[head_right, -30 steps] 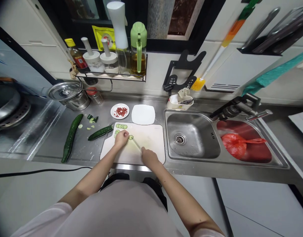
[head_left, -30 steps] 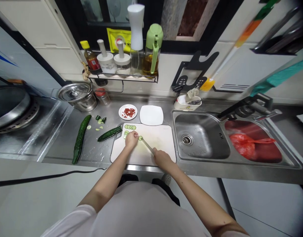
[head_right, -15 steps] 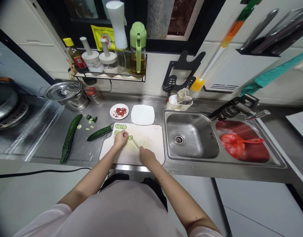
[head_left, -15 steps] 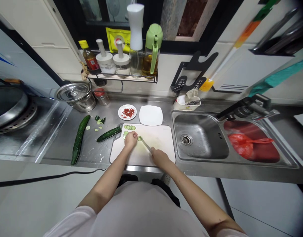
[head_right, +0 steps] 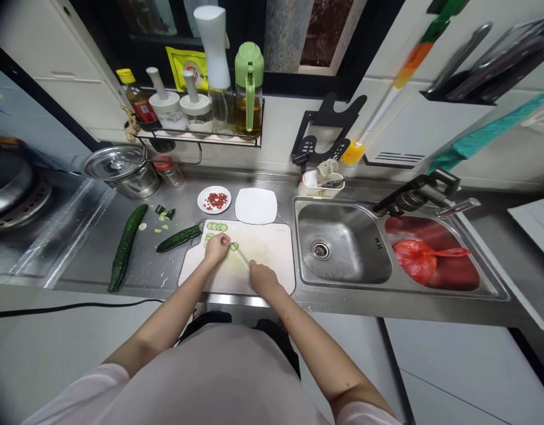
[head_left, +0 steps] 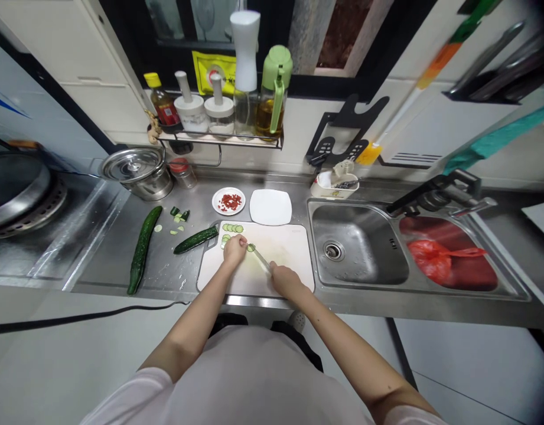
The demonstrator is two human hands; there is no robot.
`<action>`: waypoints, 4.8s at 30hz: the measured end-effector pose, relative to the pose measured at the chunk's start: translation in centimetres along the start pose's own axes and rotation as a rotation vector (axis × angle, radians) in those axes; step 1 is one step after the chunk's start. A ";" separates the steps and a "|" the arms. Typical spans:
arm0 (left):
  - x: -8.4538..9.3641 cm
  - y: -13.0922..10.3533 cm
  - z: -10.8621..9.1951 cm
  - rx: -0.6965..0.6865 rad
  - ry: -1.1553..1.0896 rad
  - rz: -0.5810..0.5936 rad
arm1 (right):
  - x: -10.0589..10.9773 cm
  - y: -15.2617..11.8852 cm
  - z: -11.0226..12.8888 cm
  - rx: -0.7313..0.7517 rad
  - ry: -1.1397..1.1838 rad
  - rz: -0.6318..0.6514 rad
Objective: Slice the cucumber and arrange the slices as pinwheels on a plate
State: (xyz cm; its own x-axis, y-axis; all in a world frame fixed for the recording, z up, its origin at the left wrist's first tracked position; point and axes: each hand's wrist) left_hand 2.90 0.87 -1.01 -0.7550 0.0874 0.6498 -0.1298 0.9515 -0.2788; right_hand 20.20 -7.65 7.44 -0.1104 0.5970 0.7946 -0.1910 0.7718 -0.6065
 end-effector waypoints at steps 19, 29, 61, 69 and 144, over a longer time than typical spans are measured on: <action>0.0 -0.3 -0.3 -0.018 -0.004 0.002 | -0.7 -0.7 -0.4 0.003 0.022 -0.036; 0.0 -0.4 -0.3 -0.031 0.020 -0.005 | -1.7 -2.4 -1.4 -0.015 0.051 -0.005; -0.6 -4.4 -0.6 -0.076 -0.091 -0.021 | -1.4 -0.1 -5.3 -0.301 0.186 -0.144; 2.0 -6.3 2.9 0.024 -0.213 -0.112 | -1.3 -0.1 -5.1 -0.301 0.154 -0.137; 0.2 -0.8 -1.1 -0.100 0.006 0.054 | -0.6 -0.8 -5.0 -0.154 0.053 -0.108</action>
State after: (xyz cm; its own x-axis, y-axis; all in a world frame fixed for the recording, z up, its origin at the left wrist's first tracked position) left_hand 3.55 0.41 0.08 -0.7554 0.1412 0.6399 -0.0236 0.9700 -0.2419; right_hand 25.32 -7.53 7.28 -0.0449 0.5163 0.8552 -0.0473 0.8540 -0.5180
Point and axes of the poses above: each hand's wrist, its own y-axis towards the middle knuckle, its own x-axis out of the back of the hand, z = x × y, and after that the axes turned 8 degrees about -y, right-handed
